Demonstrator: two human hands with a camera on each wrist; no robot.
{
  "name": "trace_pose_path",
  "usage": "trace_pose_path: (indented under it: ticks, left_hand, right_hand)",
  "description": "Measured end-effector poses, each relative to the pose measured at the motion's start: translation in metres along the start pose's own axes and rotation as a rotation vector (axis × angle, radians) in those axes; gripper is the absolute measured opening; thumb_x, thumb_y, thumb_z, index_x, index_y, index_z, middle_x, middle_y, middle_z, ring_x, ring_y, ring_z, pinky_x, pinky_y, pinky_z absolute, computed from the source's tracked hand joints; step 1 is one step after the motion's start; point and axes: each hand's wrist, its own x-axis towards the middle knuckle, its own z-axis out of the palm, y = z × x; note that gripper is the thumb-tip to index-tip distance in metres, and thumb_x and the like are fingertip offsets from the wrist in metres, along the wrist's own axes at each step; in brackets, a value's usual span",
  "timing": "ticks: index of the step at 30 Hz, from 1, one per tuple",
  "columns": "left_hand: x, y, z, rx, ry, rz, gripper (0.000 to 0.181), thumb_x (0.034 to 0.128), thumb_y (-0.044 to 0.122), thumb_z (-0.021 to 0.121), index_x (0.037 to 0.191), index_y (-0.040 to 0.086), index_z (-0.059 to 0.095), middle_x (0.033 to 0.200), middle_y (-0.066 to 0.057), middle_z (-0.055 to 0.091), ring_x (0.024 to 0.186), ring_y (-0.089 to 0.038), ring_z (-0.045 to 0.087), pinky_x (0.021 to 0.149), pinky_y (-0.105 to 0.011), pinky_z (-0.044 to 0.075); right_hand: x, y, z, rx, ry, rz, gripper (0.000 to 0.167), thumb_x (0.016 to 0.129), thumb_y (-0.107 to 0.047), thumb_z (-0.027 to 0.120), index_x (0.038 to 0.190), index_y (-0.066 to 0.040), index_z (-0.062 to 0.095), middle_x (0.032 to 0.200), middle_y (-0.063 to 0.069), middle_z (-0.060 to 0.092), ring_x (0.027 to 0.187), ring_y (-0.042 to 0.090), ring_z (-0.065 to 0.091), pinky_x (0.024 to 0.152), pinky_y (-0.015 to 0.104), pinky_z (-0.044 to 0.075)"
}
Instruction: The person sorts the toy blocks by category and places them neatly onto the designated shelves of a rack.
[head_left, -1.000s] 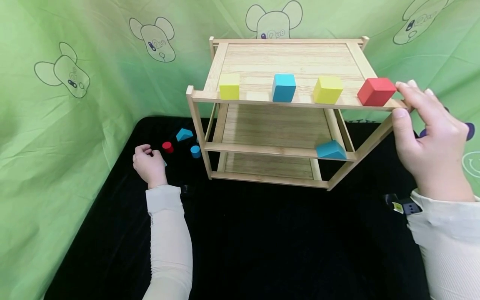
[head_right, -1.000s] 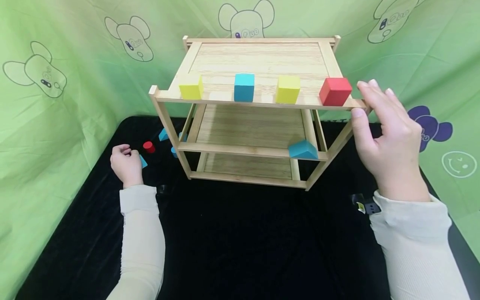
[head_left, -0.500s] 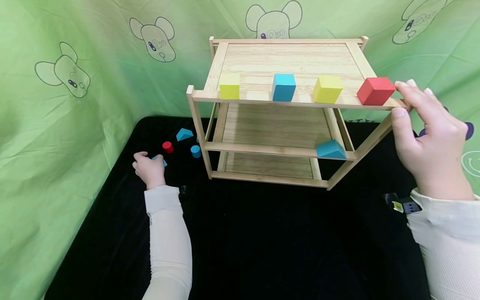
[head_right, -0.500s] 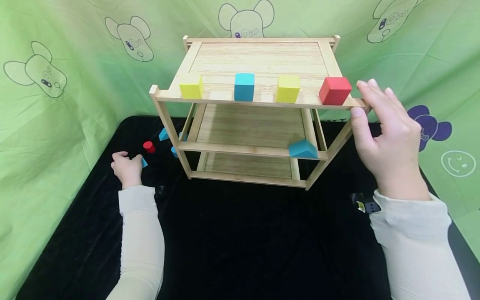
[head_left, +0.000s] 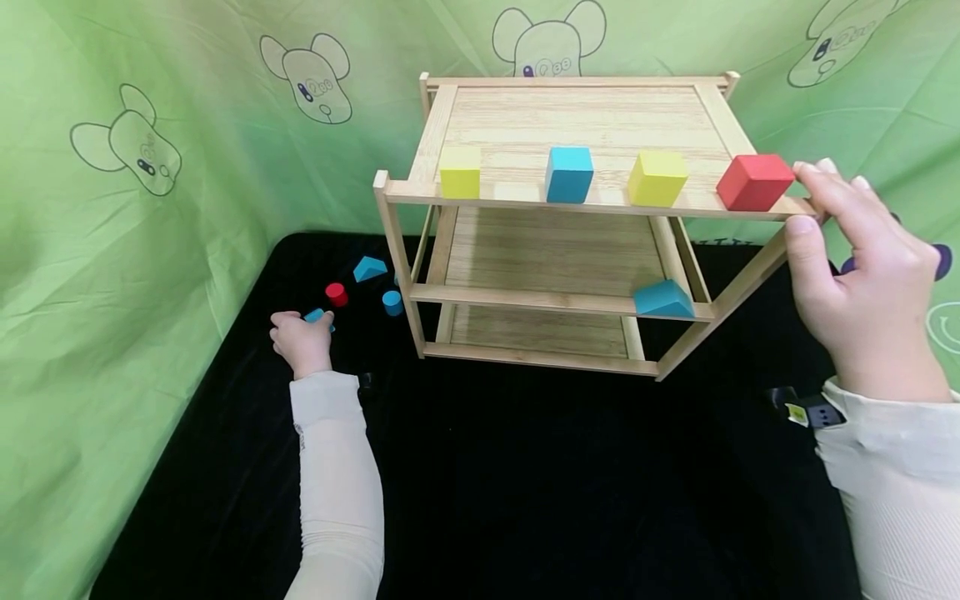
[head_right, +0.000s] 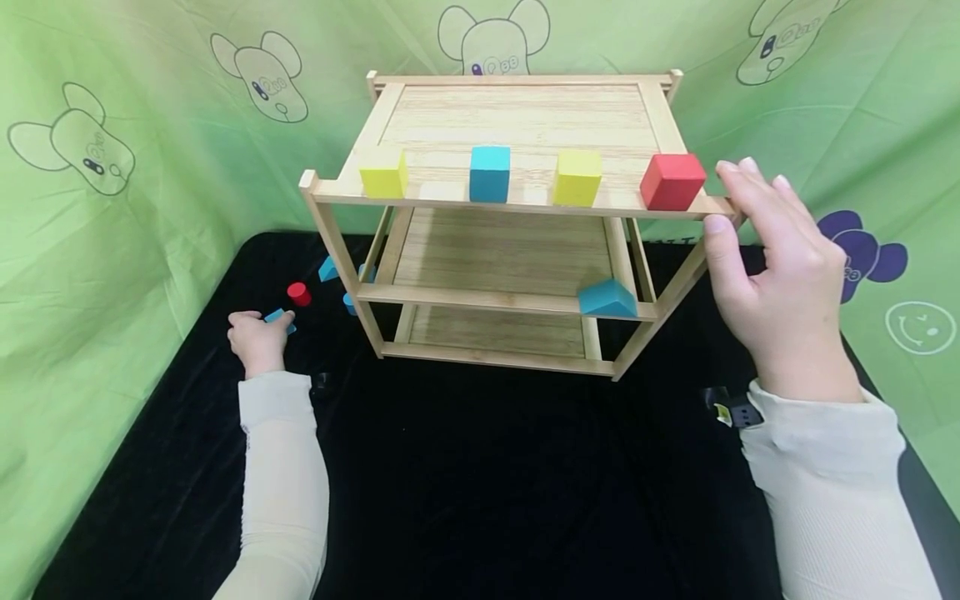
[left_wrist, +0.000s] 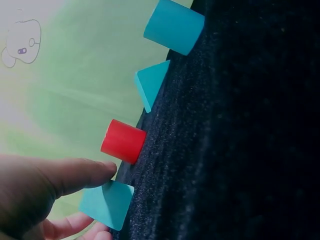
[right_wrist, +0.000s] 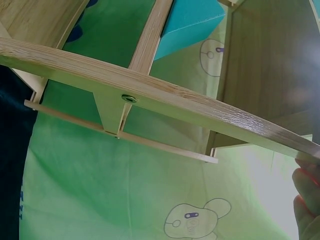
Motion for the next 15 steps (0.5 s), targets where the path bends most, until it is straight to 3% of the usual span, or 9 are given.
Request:
trace_pose_path:
  ticks: [15]
  left_hand:
    - [0.0022, -0.0010, 0.0014, 0.019, 0.010, 0.021, 0.048, 0.0918, 0.018, 0.072, 0.127, -0.006, 0.049, 0.133, -0.031, 0.047, 0.128, -0.046, 0.045, 0.113, -0.047, 0.036]
  right_hand:
    - [-0.0002, -0.0001, 0.0006, 0.010, 0.004, 0.011, 0.040, 0.097, -0.031, 0.058, 0.126, -0.007, 0.071, 0.111, 0.029, 0.070, 0.126, 0.007, 0.058, 0.115, 0.034, 0.037]
